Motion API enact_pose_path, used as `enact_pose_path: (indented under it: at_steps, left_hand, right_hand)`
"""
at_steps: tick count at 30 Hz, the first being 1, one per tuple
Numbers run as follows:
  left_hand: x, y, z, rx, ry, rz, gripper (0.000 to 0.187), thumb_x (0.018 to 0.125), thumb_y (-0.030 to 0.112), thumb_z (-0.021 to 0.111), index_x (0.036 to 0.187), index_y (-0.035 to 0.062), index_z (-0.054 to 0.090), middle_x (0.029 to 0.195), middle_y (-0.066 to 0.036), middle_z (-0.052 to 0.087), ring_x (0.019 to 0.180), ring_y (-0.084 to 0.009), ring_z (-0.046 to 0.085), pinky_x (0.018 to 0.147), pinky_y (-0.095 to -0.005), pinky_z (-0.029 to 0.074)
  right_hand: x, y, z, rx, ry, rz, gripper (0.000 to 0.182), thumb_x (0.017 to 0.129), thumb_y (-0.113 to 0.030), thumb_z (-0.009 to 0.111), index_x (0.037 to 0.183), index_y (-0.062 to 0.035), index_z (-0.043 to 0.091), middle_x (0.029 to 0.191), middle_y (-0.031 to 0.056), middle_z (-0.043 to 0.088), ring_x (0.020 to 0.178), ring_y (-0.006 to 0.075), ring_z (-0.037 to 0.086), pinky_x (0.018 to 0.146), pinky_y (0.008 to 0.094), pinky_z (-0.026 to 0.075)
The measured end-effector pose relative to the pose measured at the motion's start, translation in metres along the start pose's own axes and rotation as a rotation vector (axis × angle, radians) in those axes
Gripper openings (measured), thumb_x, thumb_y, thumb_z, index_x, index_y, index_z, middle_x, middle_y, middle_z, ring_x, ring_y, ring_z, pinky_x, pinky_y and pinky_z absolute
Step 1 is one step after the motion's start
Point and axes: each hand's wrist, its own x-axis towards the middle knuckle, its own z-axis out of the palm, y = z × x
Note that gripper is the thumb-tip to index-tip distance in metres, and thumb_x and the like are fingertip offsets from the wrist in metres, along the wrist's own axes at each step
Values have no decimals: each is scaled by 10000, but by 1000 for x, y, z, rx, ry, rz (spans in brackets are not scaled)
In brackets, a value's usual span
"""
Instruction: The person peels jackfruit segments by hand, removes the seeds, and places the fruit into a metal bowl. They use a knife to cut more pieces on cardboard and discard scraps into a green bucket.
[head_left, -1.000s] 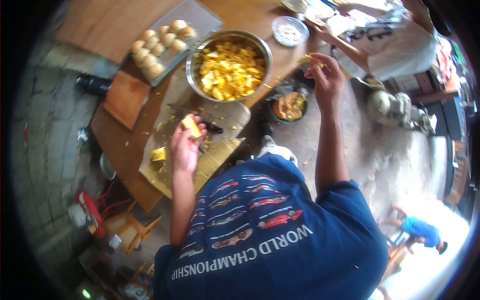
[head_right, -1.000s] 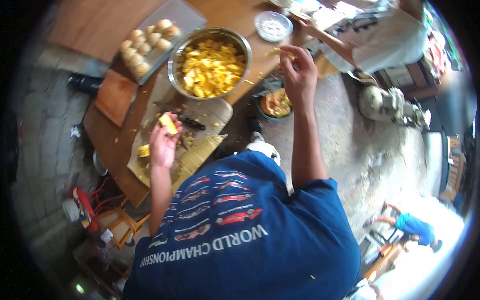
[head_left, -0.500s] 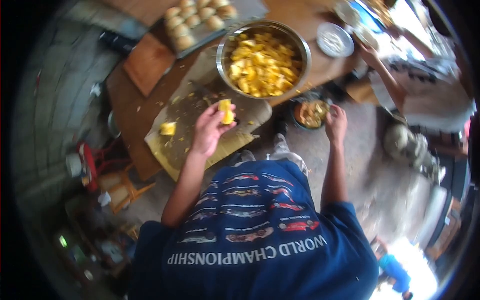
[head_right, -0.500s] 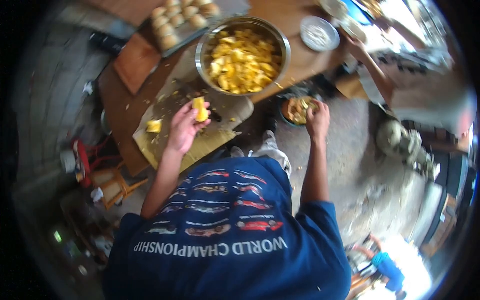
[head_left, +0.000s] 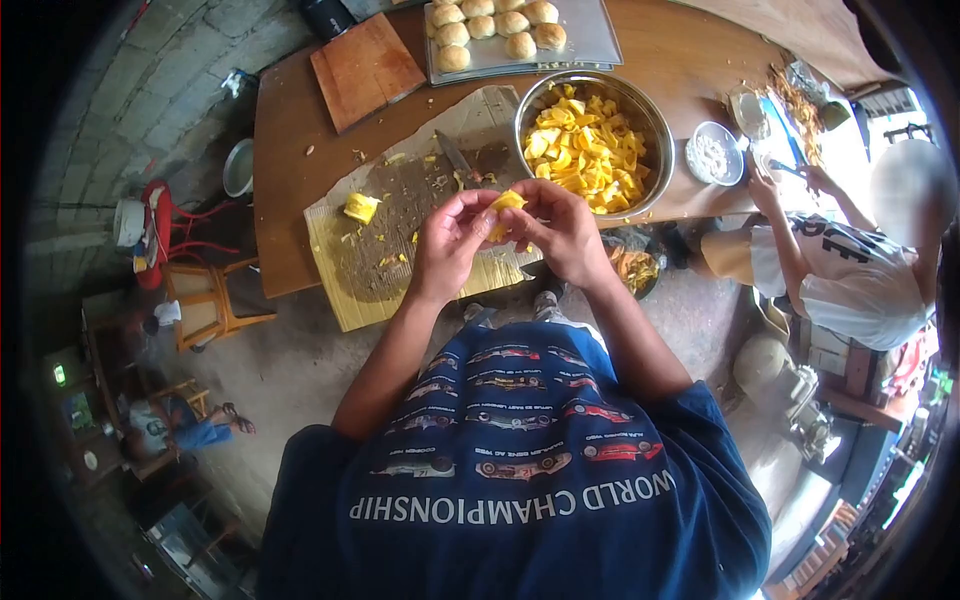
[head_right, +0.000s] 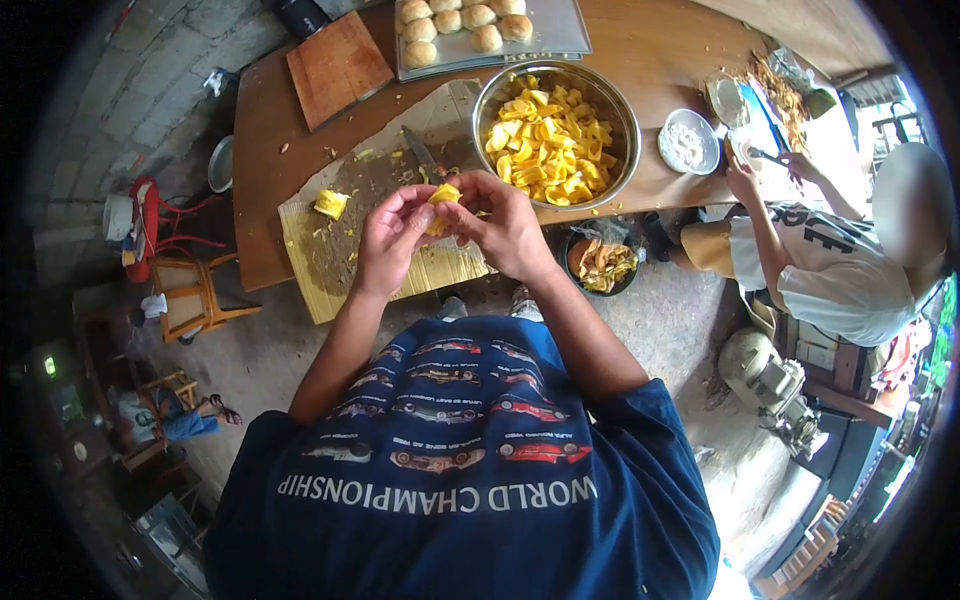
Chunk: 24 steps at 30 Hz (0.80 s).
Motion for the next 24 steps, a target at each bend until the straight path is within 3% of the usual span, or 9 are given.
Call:
enact_pose_path:
  at_steps: [5,8,10,16,19,24]
  left_hand:
    - [-1,-3,-8,-195,124,-74,192,1092,161,569,1221,23,601,1192,-86,686,1062,-170,711,883,-371,656]
    - [-1,-1,-6,-106,182,-84,216,1095,160,564,1239,8,617,1189,-82,693,1043,-155,710,873,-351,653]
    - [-2,3,-2,105,177,-1,258,1062,160,635,1261,-1,668,1091,-73,735,958,-142,728,832,-299,630]
    - [-3,10,-10,555,107,148,283,1006,64,700,1274,-26,689,1034,-61,761,927,-85,705,798,-247,587]
    - [-3,15,-4,595,119,221,245,985,34,710,1218,-42,713,1005,-64,769,903,-82,708,799,-245,576]
    - [-2,21,-2,629,109,202,219,966,7,712,1180,-42,727,999,-63,774,883,-87,713,795,-252,580]
  right_hand:
    - [5,-1,9,-57,-68,-26,280,994,-146,736,1194,26,644,889,45,684,736,89,631,633,240,545]
    - [10,6,12,-125,-36,-1,281,988,-151,739,1186,27,649,890,41,682,738,87,626,642,241,549]
    - [11,11,14,-131,63,-64,267,986,-141,726,1176,33,656,906,48,692,749,85,631,655,240,548]
    - [7,0,10,-182,66,-14,289,953,-151,753,1134,62,680,897,57,724,800,87,650,686,257,546]
    - [5,9,9,-318,84,-105,336,934,-157,776,1169,61,675,895,33,701,786,76,627,730,252,533]
    - [3,0,20,-414,179,-86,324,867,-141,765,1115,54,692,846,26,698,757,80,622,711,257,520]
